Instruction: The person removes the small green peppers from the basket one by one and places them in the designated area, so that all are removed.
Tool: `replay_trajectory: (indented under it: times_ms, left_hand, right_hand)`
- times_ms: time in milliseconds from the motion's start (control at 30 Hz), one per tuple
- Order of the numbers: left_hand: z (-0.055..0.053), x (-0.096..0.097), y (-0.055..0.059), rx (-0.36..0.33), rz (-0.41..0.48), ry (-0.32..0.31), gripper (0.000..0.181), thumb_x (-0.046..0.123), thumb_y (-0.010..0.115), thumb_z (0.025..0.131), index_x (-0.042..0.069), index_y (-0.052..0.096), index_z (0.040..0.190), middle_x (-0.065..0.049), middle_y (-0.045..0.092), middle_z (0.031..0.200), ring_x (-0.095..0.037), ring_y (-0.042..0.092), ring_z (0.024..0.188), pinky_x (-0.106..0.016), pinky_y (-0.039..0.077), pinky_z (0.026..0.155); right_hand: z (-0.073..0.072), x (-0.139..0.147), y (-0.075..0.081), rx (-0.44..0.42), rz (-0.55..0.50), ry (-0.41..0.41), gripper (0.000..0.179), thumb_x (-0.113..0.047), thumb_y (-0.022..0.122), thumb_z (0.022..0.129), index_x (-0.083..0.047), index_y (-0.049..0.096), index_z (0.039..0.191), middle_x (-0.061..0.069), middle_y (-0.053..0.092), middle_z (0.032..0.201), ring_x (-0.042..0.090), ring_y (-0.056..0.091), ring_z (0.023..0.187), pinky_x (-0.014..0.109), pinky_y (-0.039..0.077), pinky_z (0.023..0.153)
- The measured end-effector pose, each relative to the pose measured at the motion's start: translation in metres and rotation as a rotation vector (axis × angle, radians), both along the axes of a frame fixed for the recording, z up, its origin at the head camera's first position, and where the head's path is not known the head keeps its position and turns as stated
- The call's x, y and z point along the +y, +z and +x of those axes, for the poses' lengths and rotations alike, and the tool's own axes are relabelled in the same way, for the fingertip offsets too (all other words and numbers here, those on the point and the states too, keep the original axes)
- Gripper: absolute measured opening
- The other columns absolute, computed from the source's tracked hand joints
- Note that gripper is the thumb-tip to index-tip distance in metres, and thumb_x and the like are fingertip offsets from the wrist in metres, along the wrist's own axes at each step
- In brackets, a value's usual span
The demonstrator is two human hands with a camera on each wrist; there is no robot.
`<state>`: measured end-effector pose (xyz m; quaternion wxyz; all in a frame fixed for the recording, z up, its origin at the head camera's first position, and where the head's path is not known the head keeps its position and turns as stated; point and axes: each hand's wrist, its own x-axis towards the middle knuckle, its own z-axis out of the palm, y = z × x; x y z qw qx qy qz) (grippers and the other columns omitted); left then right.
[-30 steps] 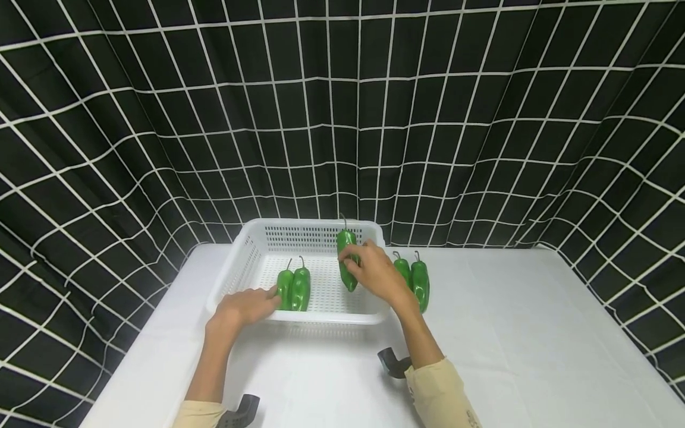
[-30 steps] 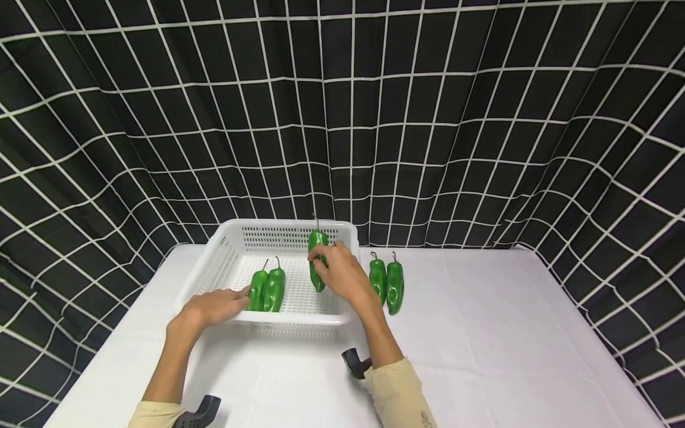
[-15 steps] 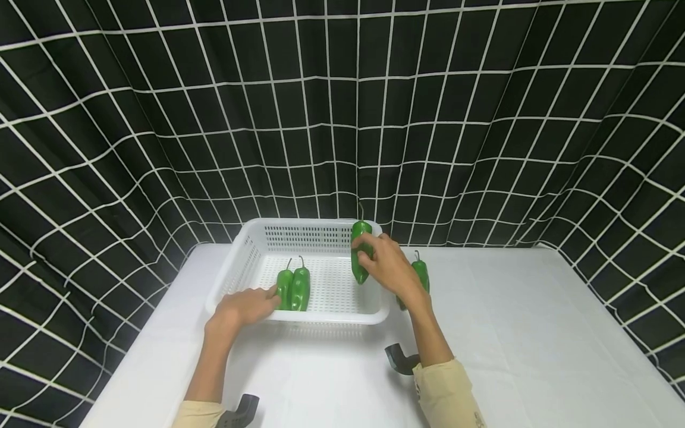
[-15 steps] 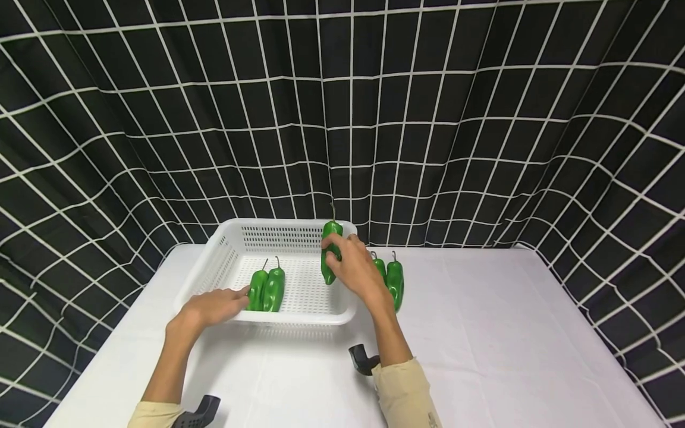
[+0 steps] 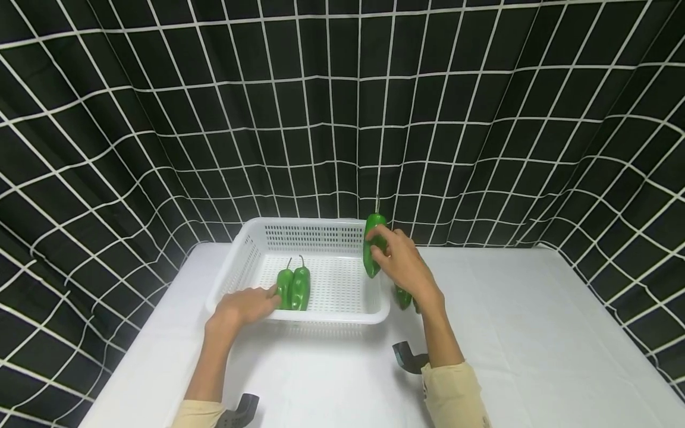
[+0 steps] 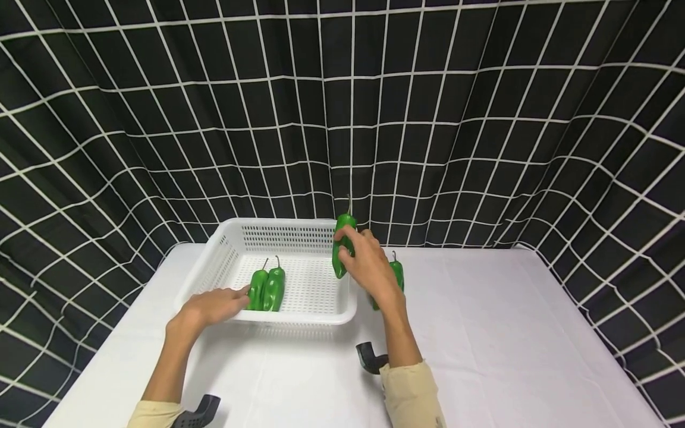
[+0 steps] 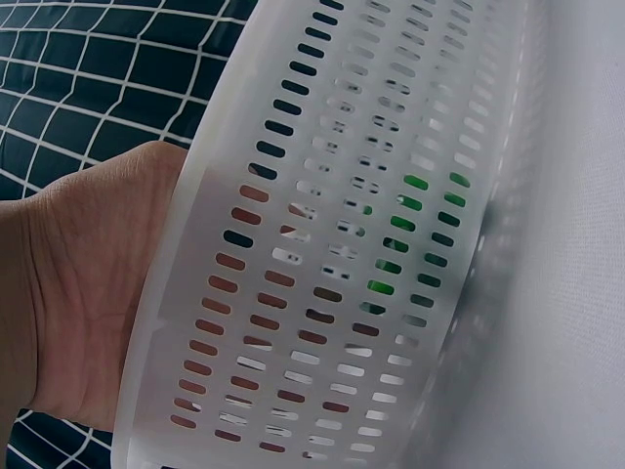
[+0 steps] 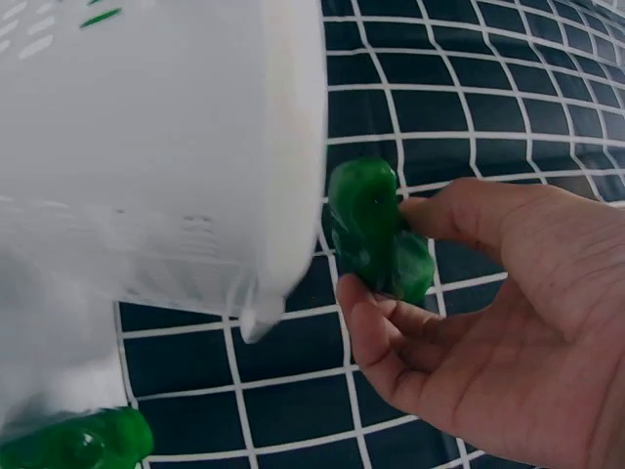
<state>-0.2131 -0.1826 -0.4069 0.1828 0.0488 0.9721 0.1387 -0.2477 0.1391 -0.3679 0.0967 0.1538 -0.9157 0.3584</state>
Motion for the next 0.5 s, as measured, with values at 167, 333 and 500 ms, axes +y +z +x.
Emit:
replay_trajectory:
  times_ms: [167,333,500]
  left_hand:
    - [0.0,-0.001,0.0,-0.002,0.001,-0.002,0.065,0.045,0.032,0.105,0.014,0.041,0.161,-0.024,0.056,0.154,-0.048,0.065,0.124,-0.073,0.048,0.103]
    - [0.0,-0.001,-0.001,-0.007,0.002,-0.001,0.065,0.045,0.032,0.105,0.015,0.041,0.161,-0.023,0.055,0.155,-0.05,0.063,0.127,-0.073,0.047,0.104]
    - [0.001,-0.002,-0.001,-0.014,0.004,0.004,0.065,0.045,0.031,0.105,0.015,0.04,0.162,-0.023,0.054,0.156,-0.052,0.061,0.13,-0.074,0.046,0.105]
  right_hand:
    - [0.0,0.009,0.002,-0.004,-0.01,-0.024,0.051,-0.008,0.059,0.098,-0.023,0.054,0.146,0.01,0.05,0.086,0.023,0.047,0.075,0.028,0.04,0.057]
    - [-0.002,0.019,0.002,0.009,-0.058,-0.052,0.067,-0.005,0.061,0.096,-0.021,0.038,0.157,0.02,0.063,0.103,0.029,0.062,0.081,0.03,0.052,0.058]
    - [-0.001,0.035,0.002,-0.02,-0.093,-0.12,0.074,-0.006,0.061,0.095,-0.016,0.031,0.161,0.027,0.068,0.111,0.036,0.071,0.089,0.038,0.059,0.067]
